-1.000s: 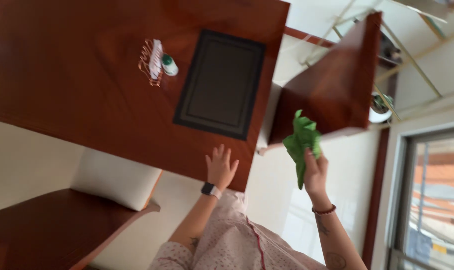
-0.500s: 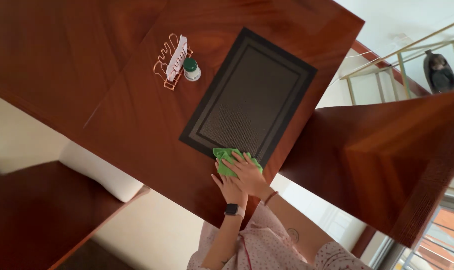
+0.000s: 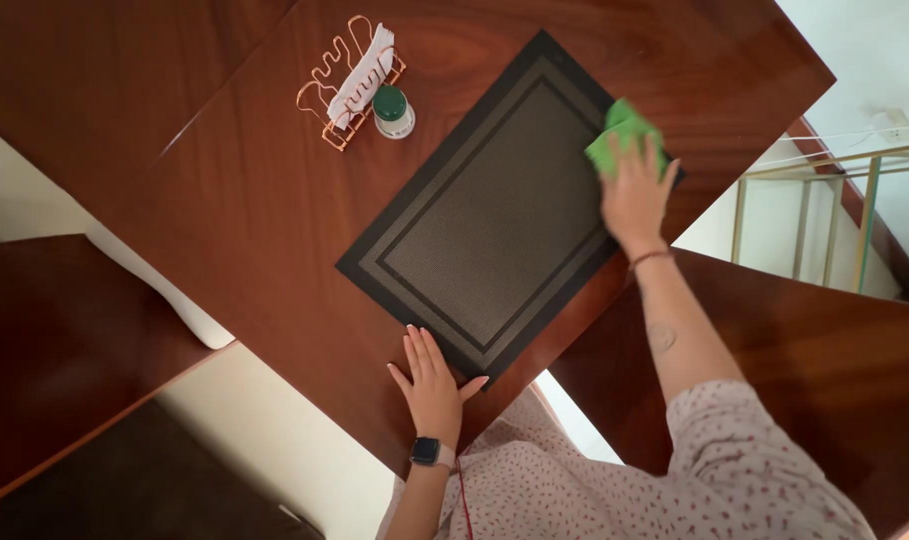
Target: Clearing trash and wiping placemats on a dining table
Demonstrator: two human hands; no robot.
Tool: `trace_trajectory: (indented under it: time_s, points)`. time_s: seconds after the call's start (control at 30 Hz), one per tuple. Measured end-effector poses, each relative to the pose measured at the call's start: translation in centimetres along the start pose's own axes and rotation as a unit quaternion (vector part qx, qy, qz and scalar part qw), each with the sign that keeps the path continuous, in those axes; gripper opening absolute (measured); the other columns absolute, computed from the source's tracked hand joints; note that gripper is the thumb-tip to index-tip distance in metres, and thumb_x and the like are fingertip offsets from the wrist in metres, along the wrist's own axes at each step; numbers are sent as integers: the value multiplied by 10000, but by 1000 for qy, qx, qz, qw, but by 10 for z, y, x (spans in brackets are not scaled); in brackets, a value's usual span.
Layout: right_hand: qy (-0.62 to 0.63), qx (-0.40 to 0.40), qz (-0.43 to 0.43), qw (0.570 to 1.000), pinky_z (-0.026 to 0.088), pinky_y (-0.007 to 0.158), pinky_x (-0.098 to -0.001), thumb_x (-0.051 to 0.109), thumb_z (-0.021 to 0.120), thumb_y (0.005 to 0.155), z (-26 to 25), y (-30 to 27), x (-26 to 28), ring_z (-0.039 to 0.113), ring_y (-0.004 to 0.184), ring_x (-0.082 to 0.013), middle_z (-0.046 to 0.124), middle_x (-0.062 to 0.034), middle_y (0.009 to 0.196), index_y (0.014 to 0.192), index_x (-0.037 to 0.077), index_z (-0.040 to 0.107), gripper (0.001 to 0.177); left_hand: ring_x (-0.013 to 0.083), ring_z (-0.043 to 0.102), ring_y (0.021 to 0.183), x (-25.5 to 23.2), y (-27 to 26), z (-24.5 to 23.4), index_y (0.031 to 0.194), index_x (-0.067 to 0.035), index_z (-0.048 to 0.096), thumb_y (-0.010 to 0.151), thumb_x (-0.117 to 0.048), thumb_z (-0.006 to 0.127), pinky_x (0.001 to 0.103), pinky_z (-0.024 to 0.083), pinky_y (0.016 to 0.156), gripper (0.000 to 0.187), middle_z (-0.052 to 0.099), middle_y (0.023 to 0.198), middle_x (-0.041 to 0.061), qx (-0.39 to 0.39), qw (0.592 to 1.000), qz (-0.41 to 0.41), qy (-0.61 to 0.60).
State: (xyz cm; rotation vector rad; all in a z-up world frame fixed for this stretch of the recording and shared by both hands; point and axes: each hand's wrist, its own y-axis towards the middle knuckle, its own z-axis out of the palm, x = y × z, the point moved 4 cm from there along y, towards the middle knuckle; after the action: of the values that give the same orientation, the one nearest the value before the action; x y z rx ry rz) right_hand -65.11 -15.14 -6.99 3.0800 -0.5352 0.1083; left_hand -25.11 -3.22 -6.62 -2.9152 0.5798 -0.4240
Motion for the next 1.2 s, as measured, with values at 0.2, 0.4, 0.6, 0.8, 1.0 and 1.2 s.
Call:
trace_trajectory:
  time_s: [0.2,0.4,0.6,0.8,1.0,1.2]
  points:
    - [148,-214,-1,966,433,999,-534,-42,559,913,-20,-38,54,605,1110,-468,671,-269,1215,1266,-31,632,361,310,239,1570,5,-8,15,1616,31,189,599,-1013,602,588,268,1210,1515,194,1703,202,-10,988,-39,-149]
    - [212,48,-383,898,323,1175,-618,143,549,983,-3,-163,266,510,1399,-358,670,-143,1370,1389,89,634,419,296,599,1112,-4,-8,26,901,-154,647,663,-925,660,700,335,1139,806,659,912,16,87,990,-13,-112]
    - [61,42,-412,908,294,1103,-758,455,575,941,1,-96,285,447,1461,-306,480,41,1588,1501,392,512,566,261,299,1545,7,-5,5,1607,-17,268,546,-1112,469,572,373,1148,1538,292,1681,127,1,998,-46,-46]
    - [15,15,-312,950,261,1081,-768,380,550,916,12,16,249,392,1485,-316,407,49,1647,1555,375,454,646,262,291,1549,6,-5,14,1601,-6,238,525,-1087,582,598,377,1133,1563,257,1692,136,6,995,-43,-89]
    - [7,-75,-81,994,253,1058,-753,128,607,950,31,95,107,408,1410,-483,513,-336,1491,1429,2,601,495,254,302,1540,5,-2,10,1600,-22,253,512,-1112,558,586,383,1129,1570,271,1686,128,6,996,-49,-76]
    - [67,-144,-236,959,451,843,-536,145,588,913,-19,-32,257,596,906,-428,656,-265,1141,1259,-49,606,397,250,298,1541,7,-4,14,1595,-12,264,470,-1089,634,599,361,1142,1601,276,1683,130,-9,995,-49,-90]
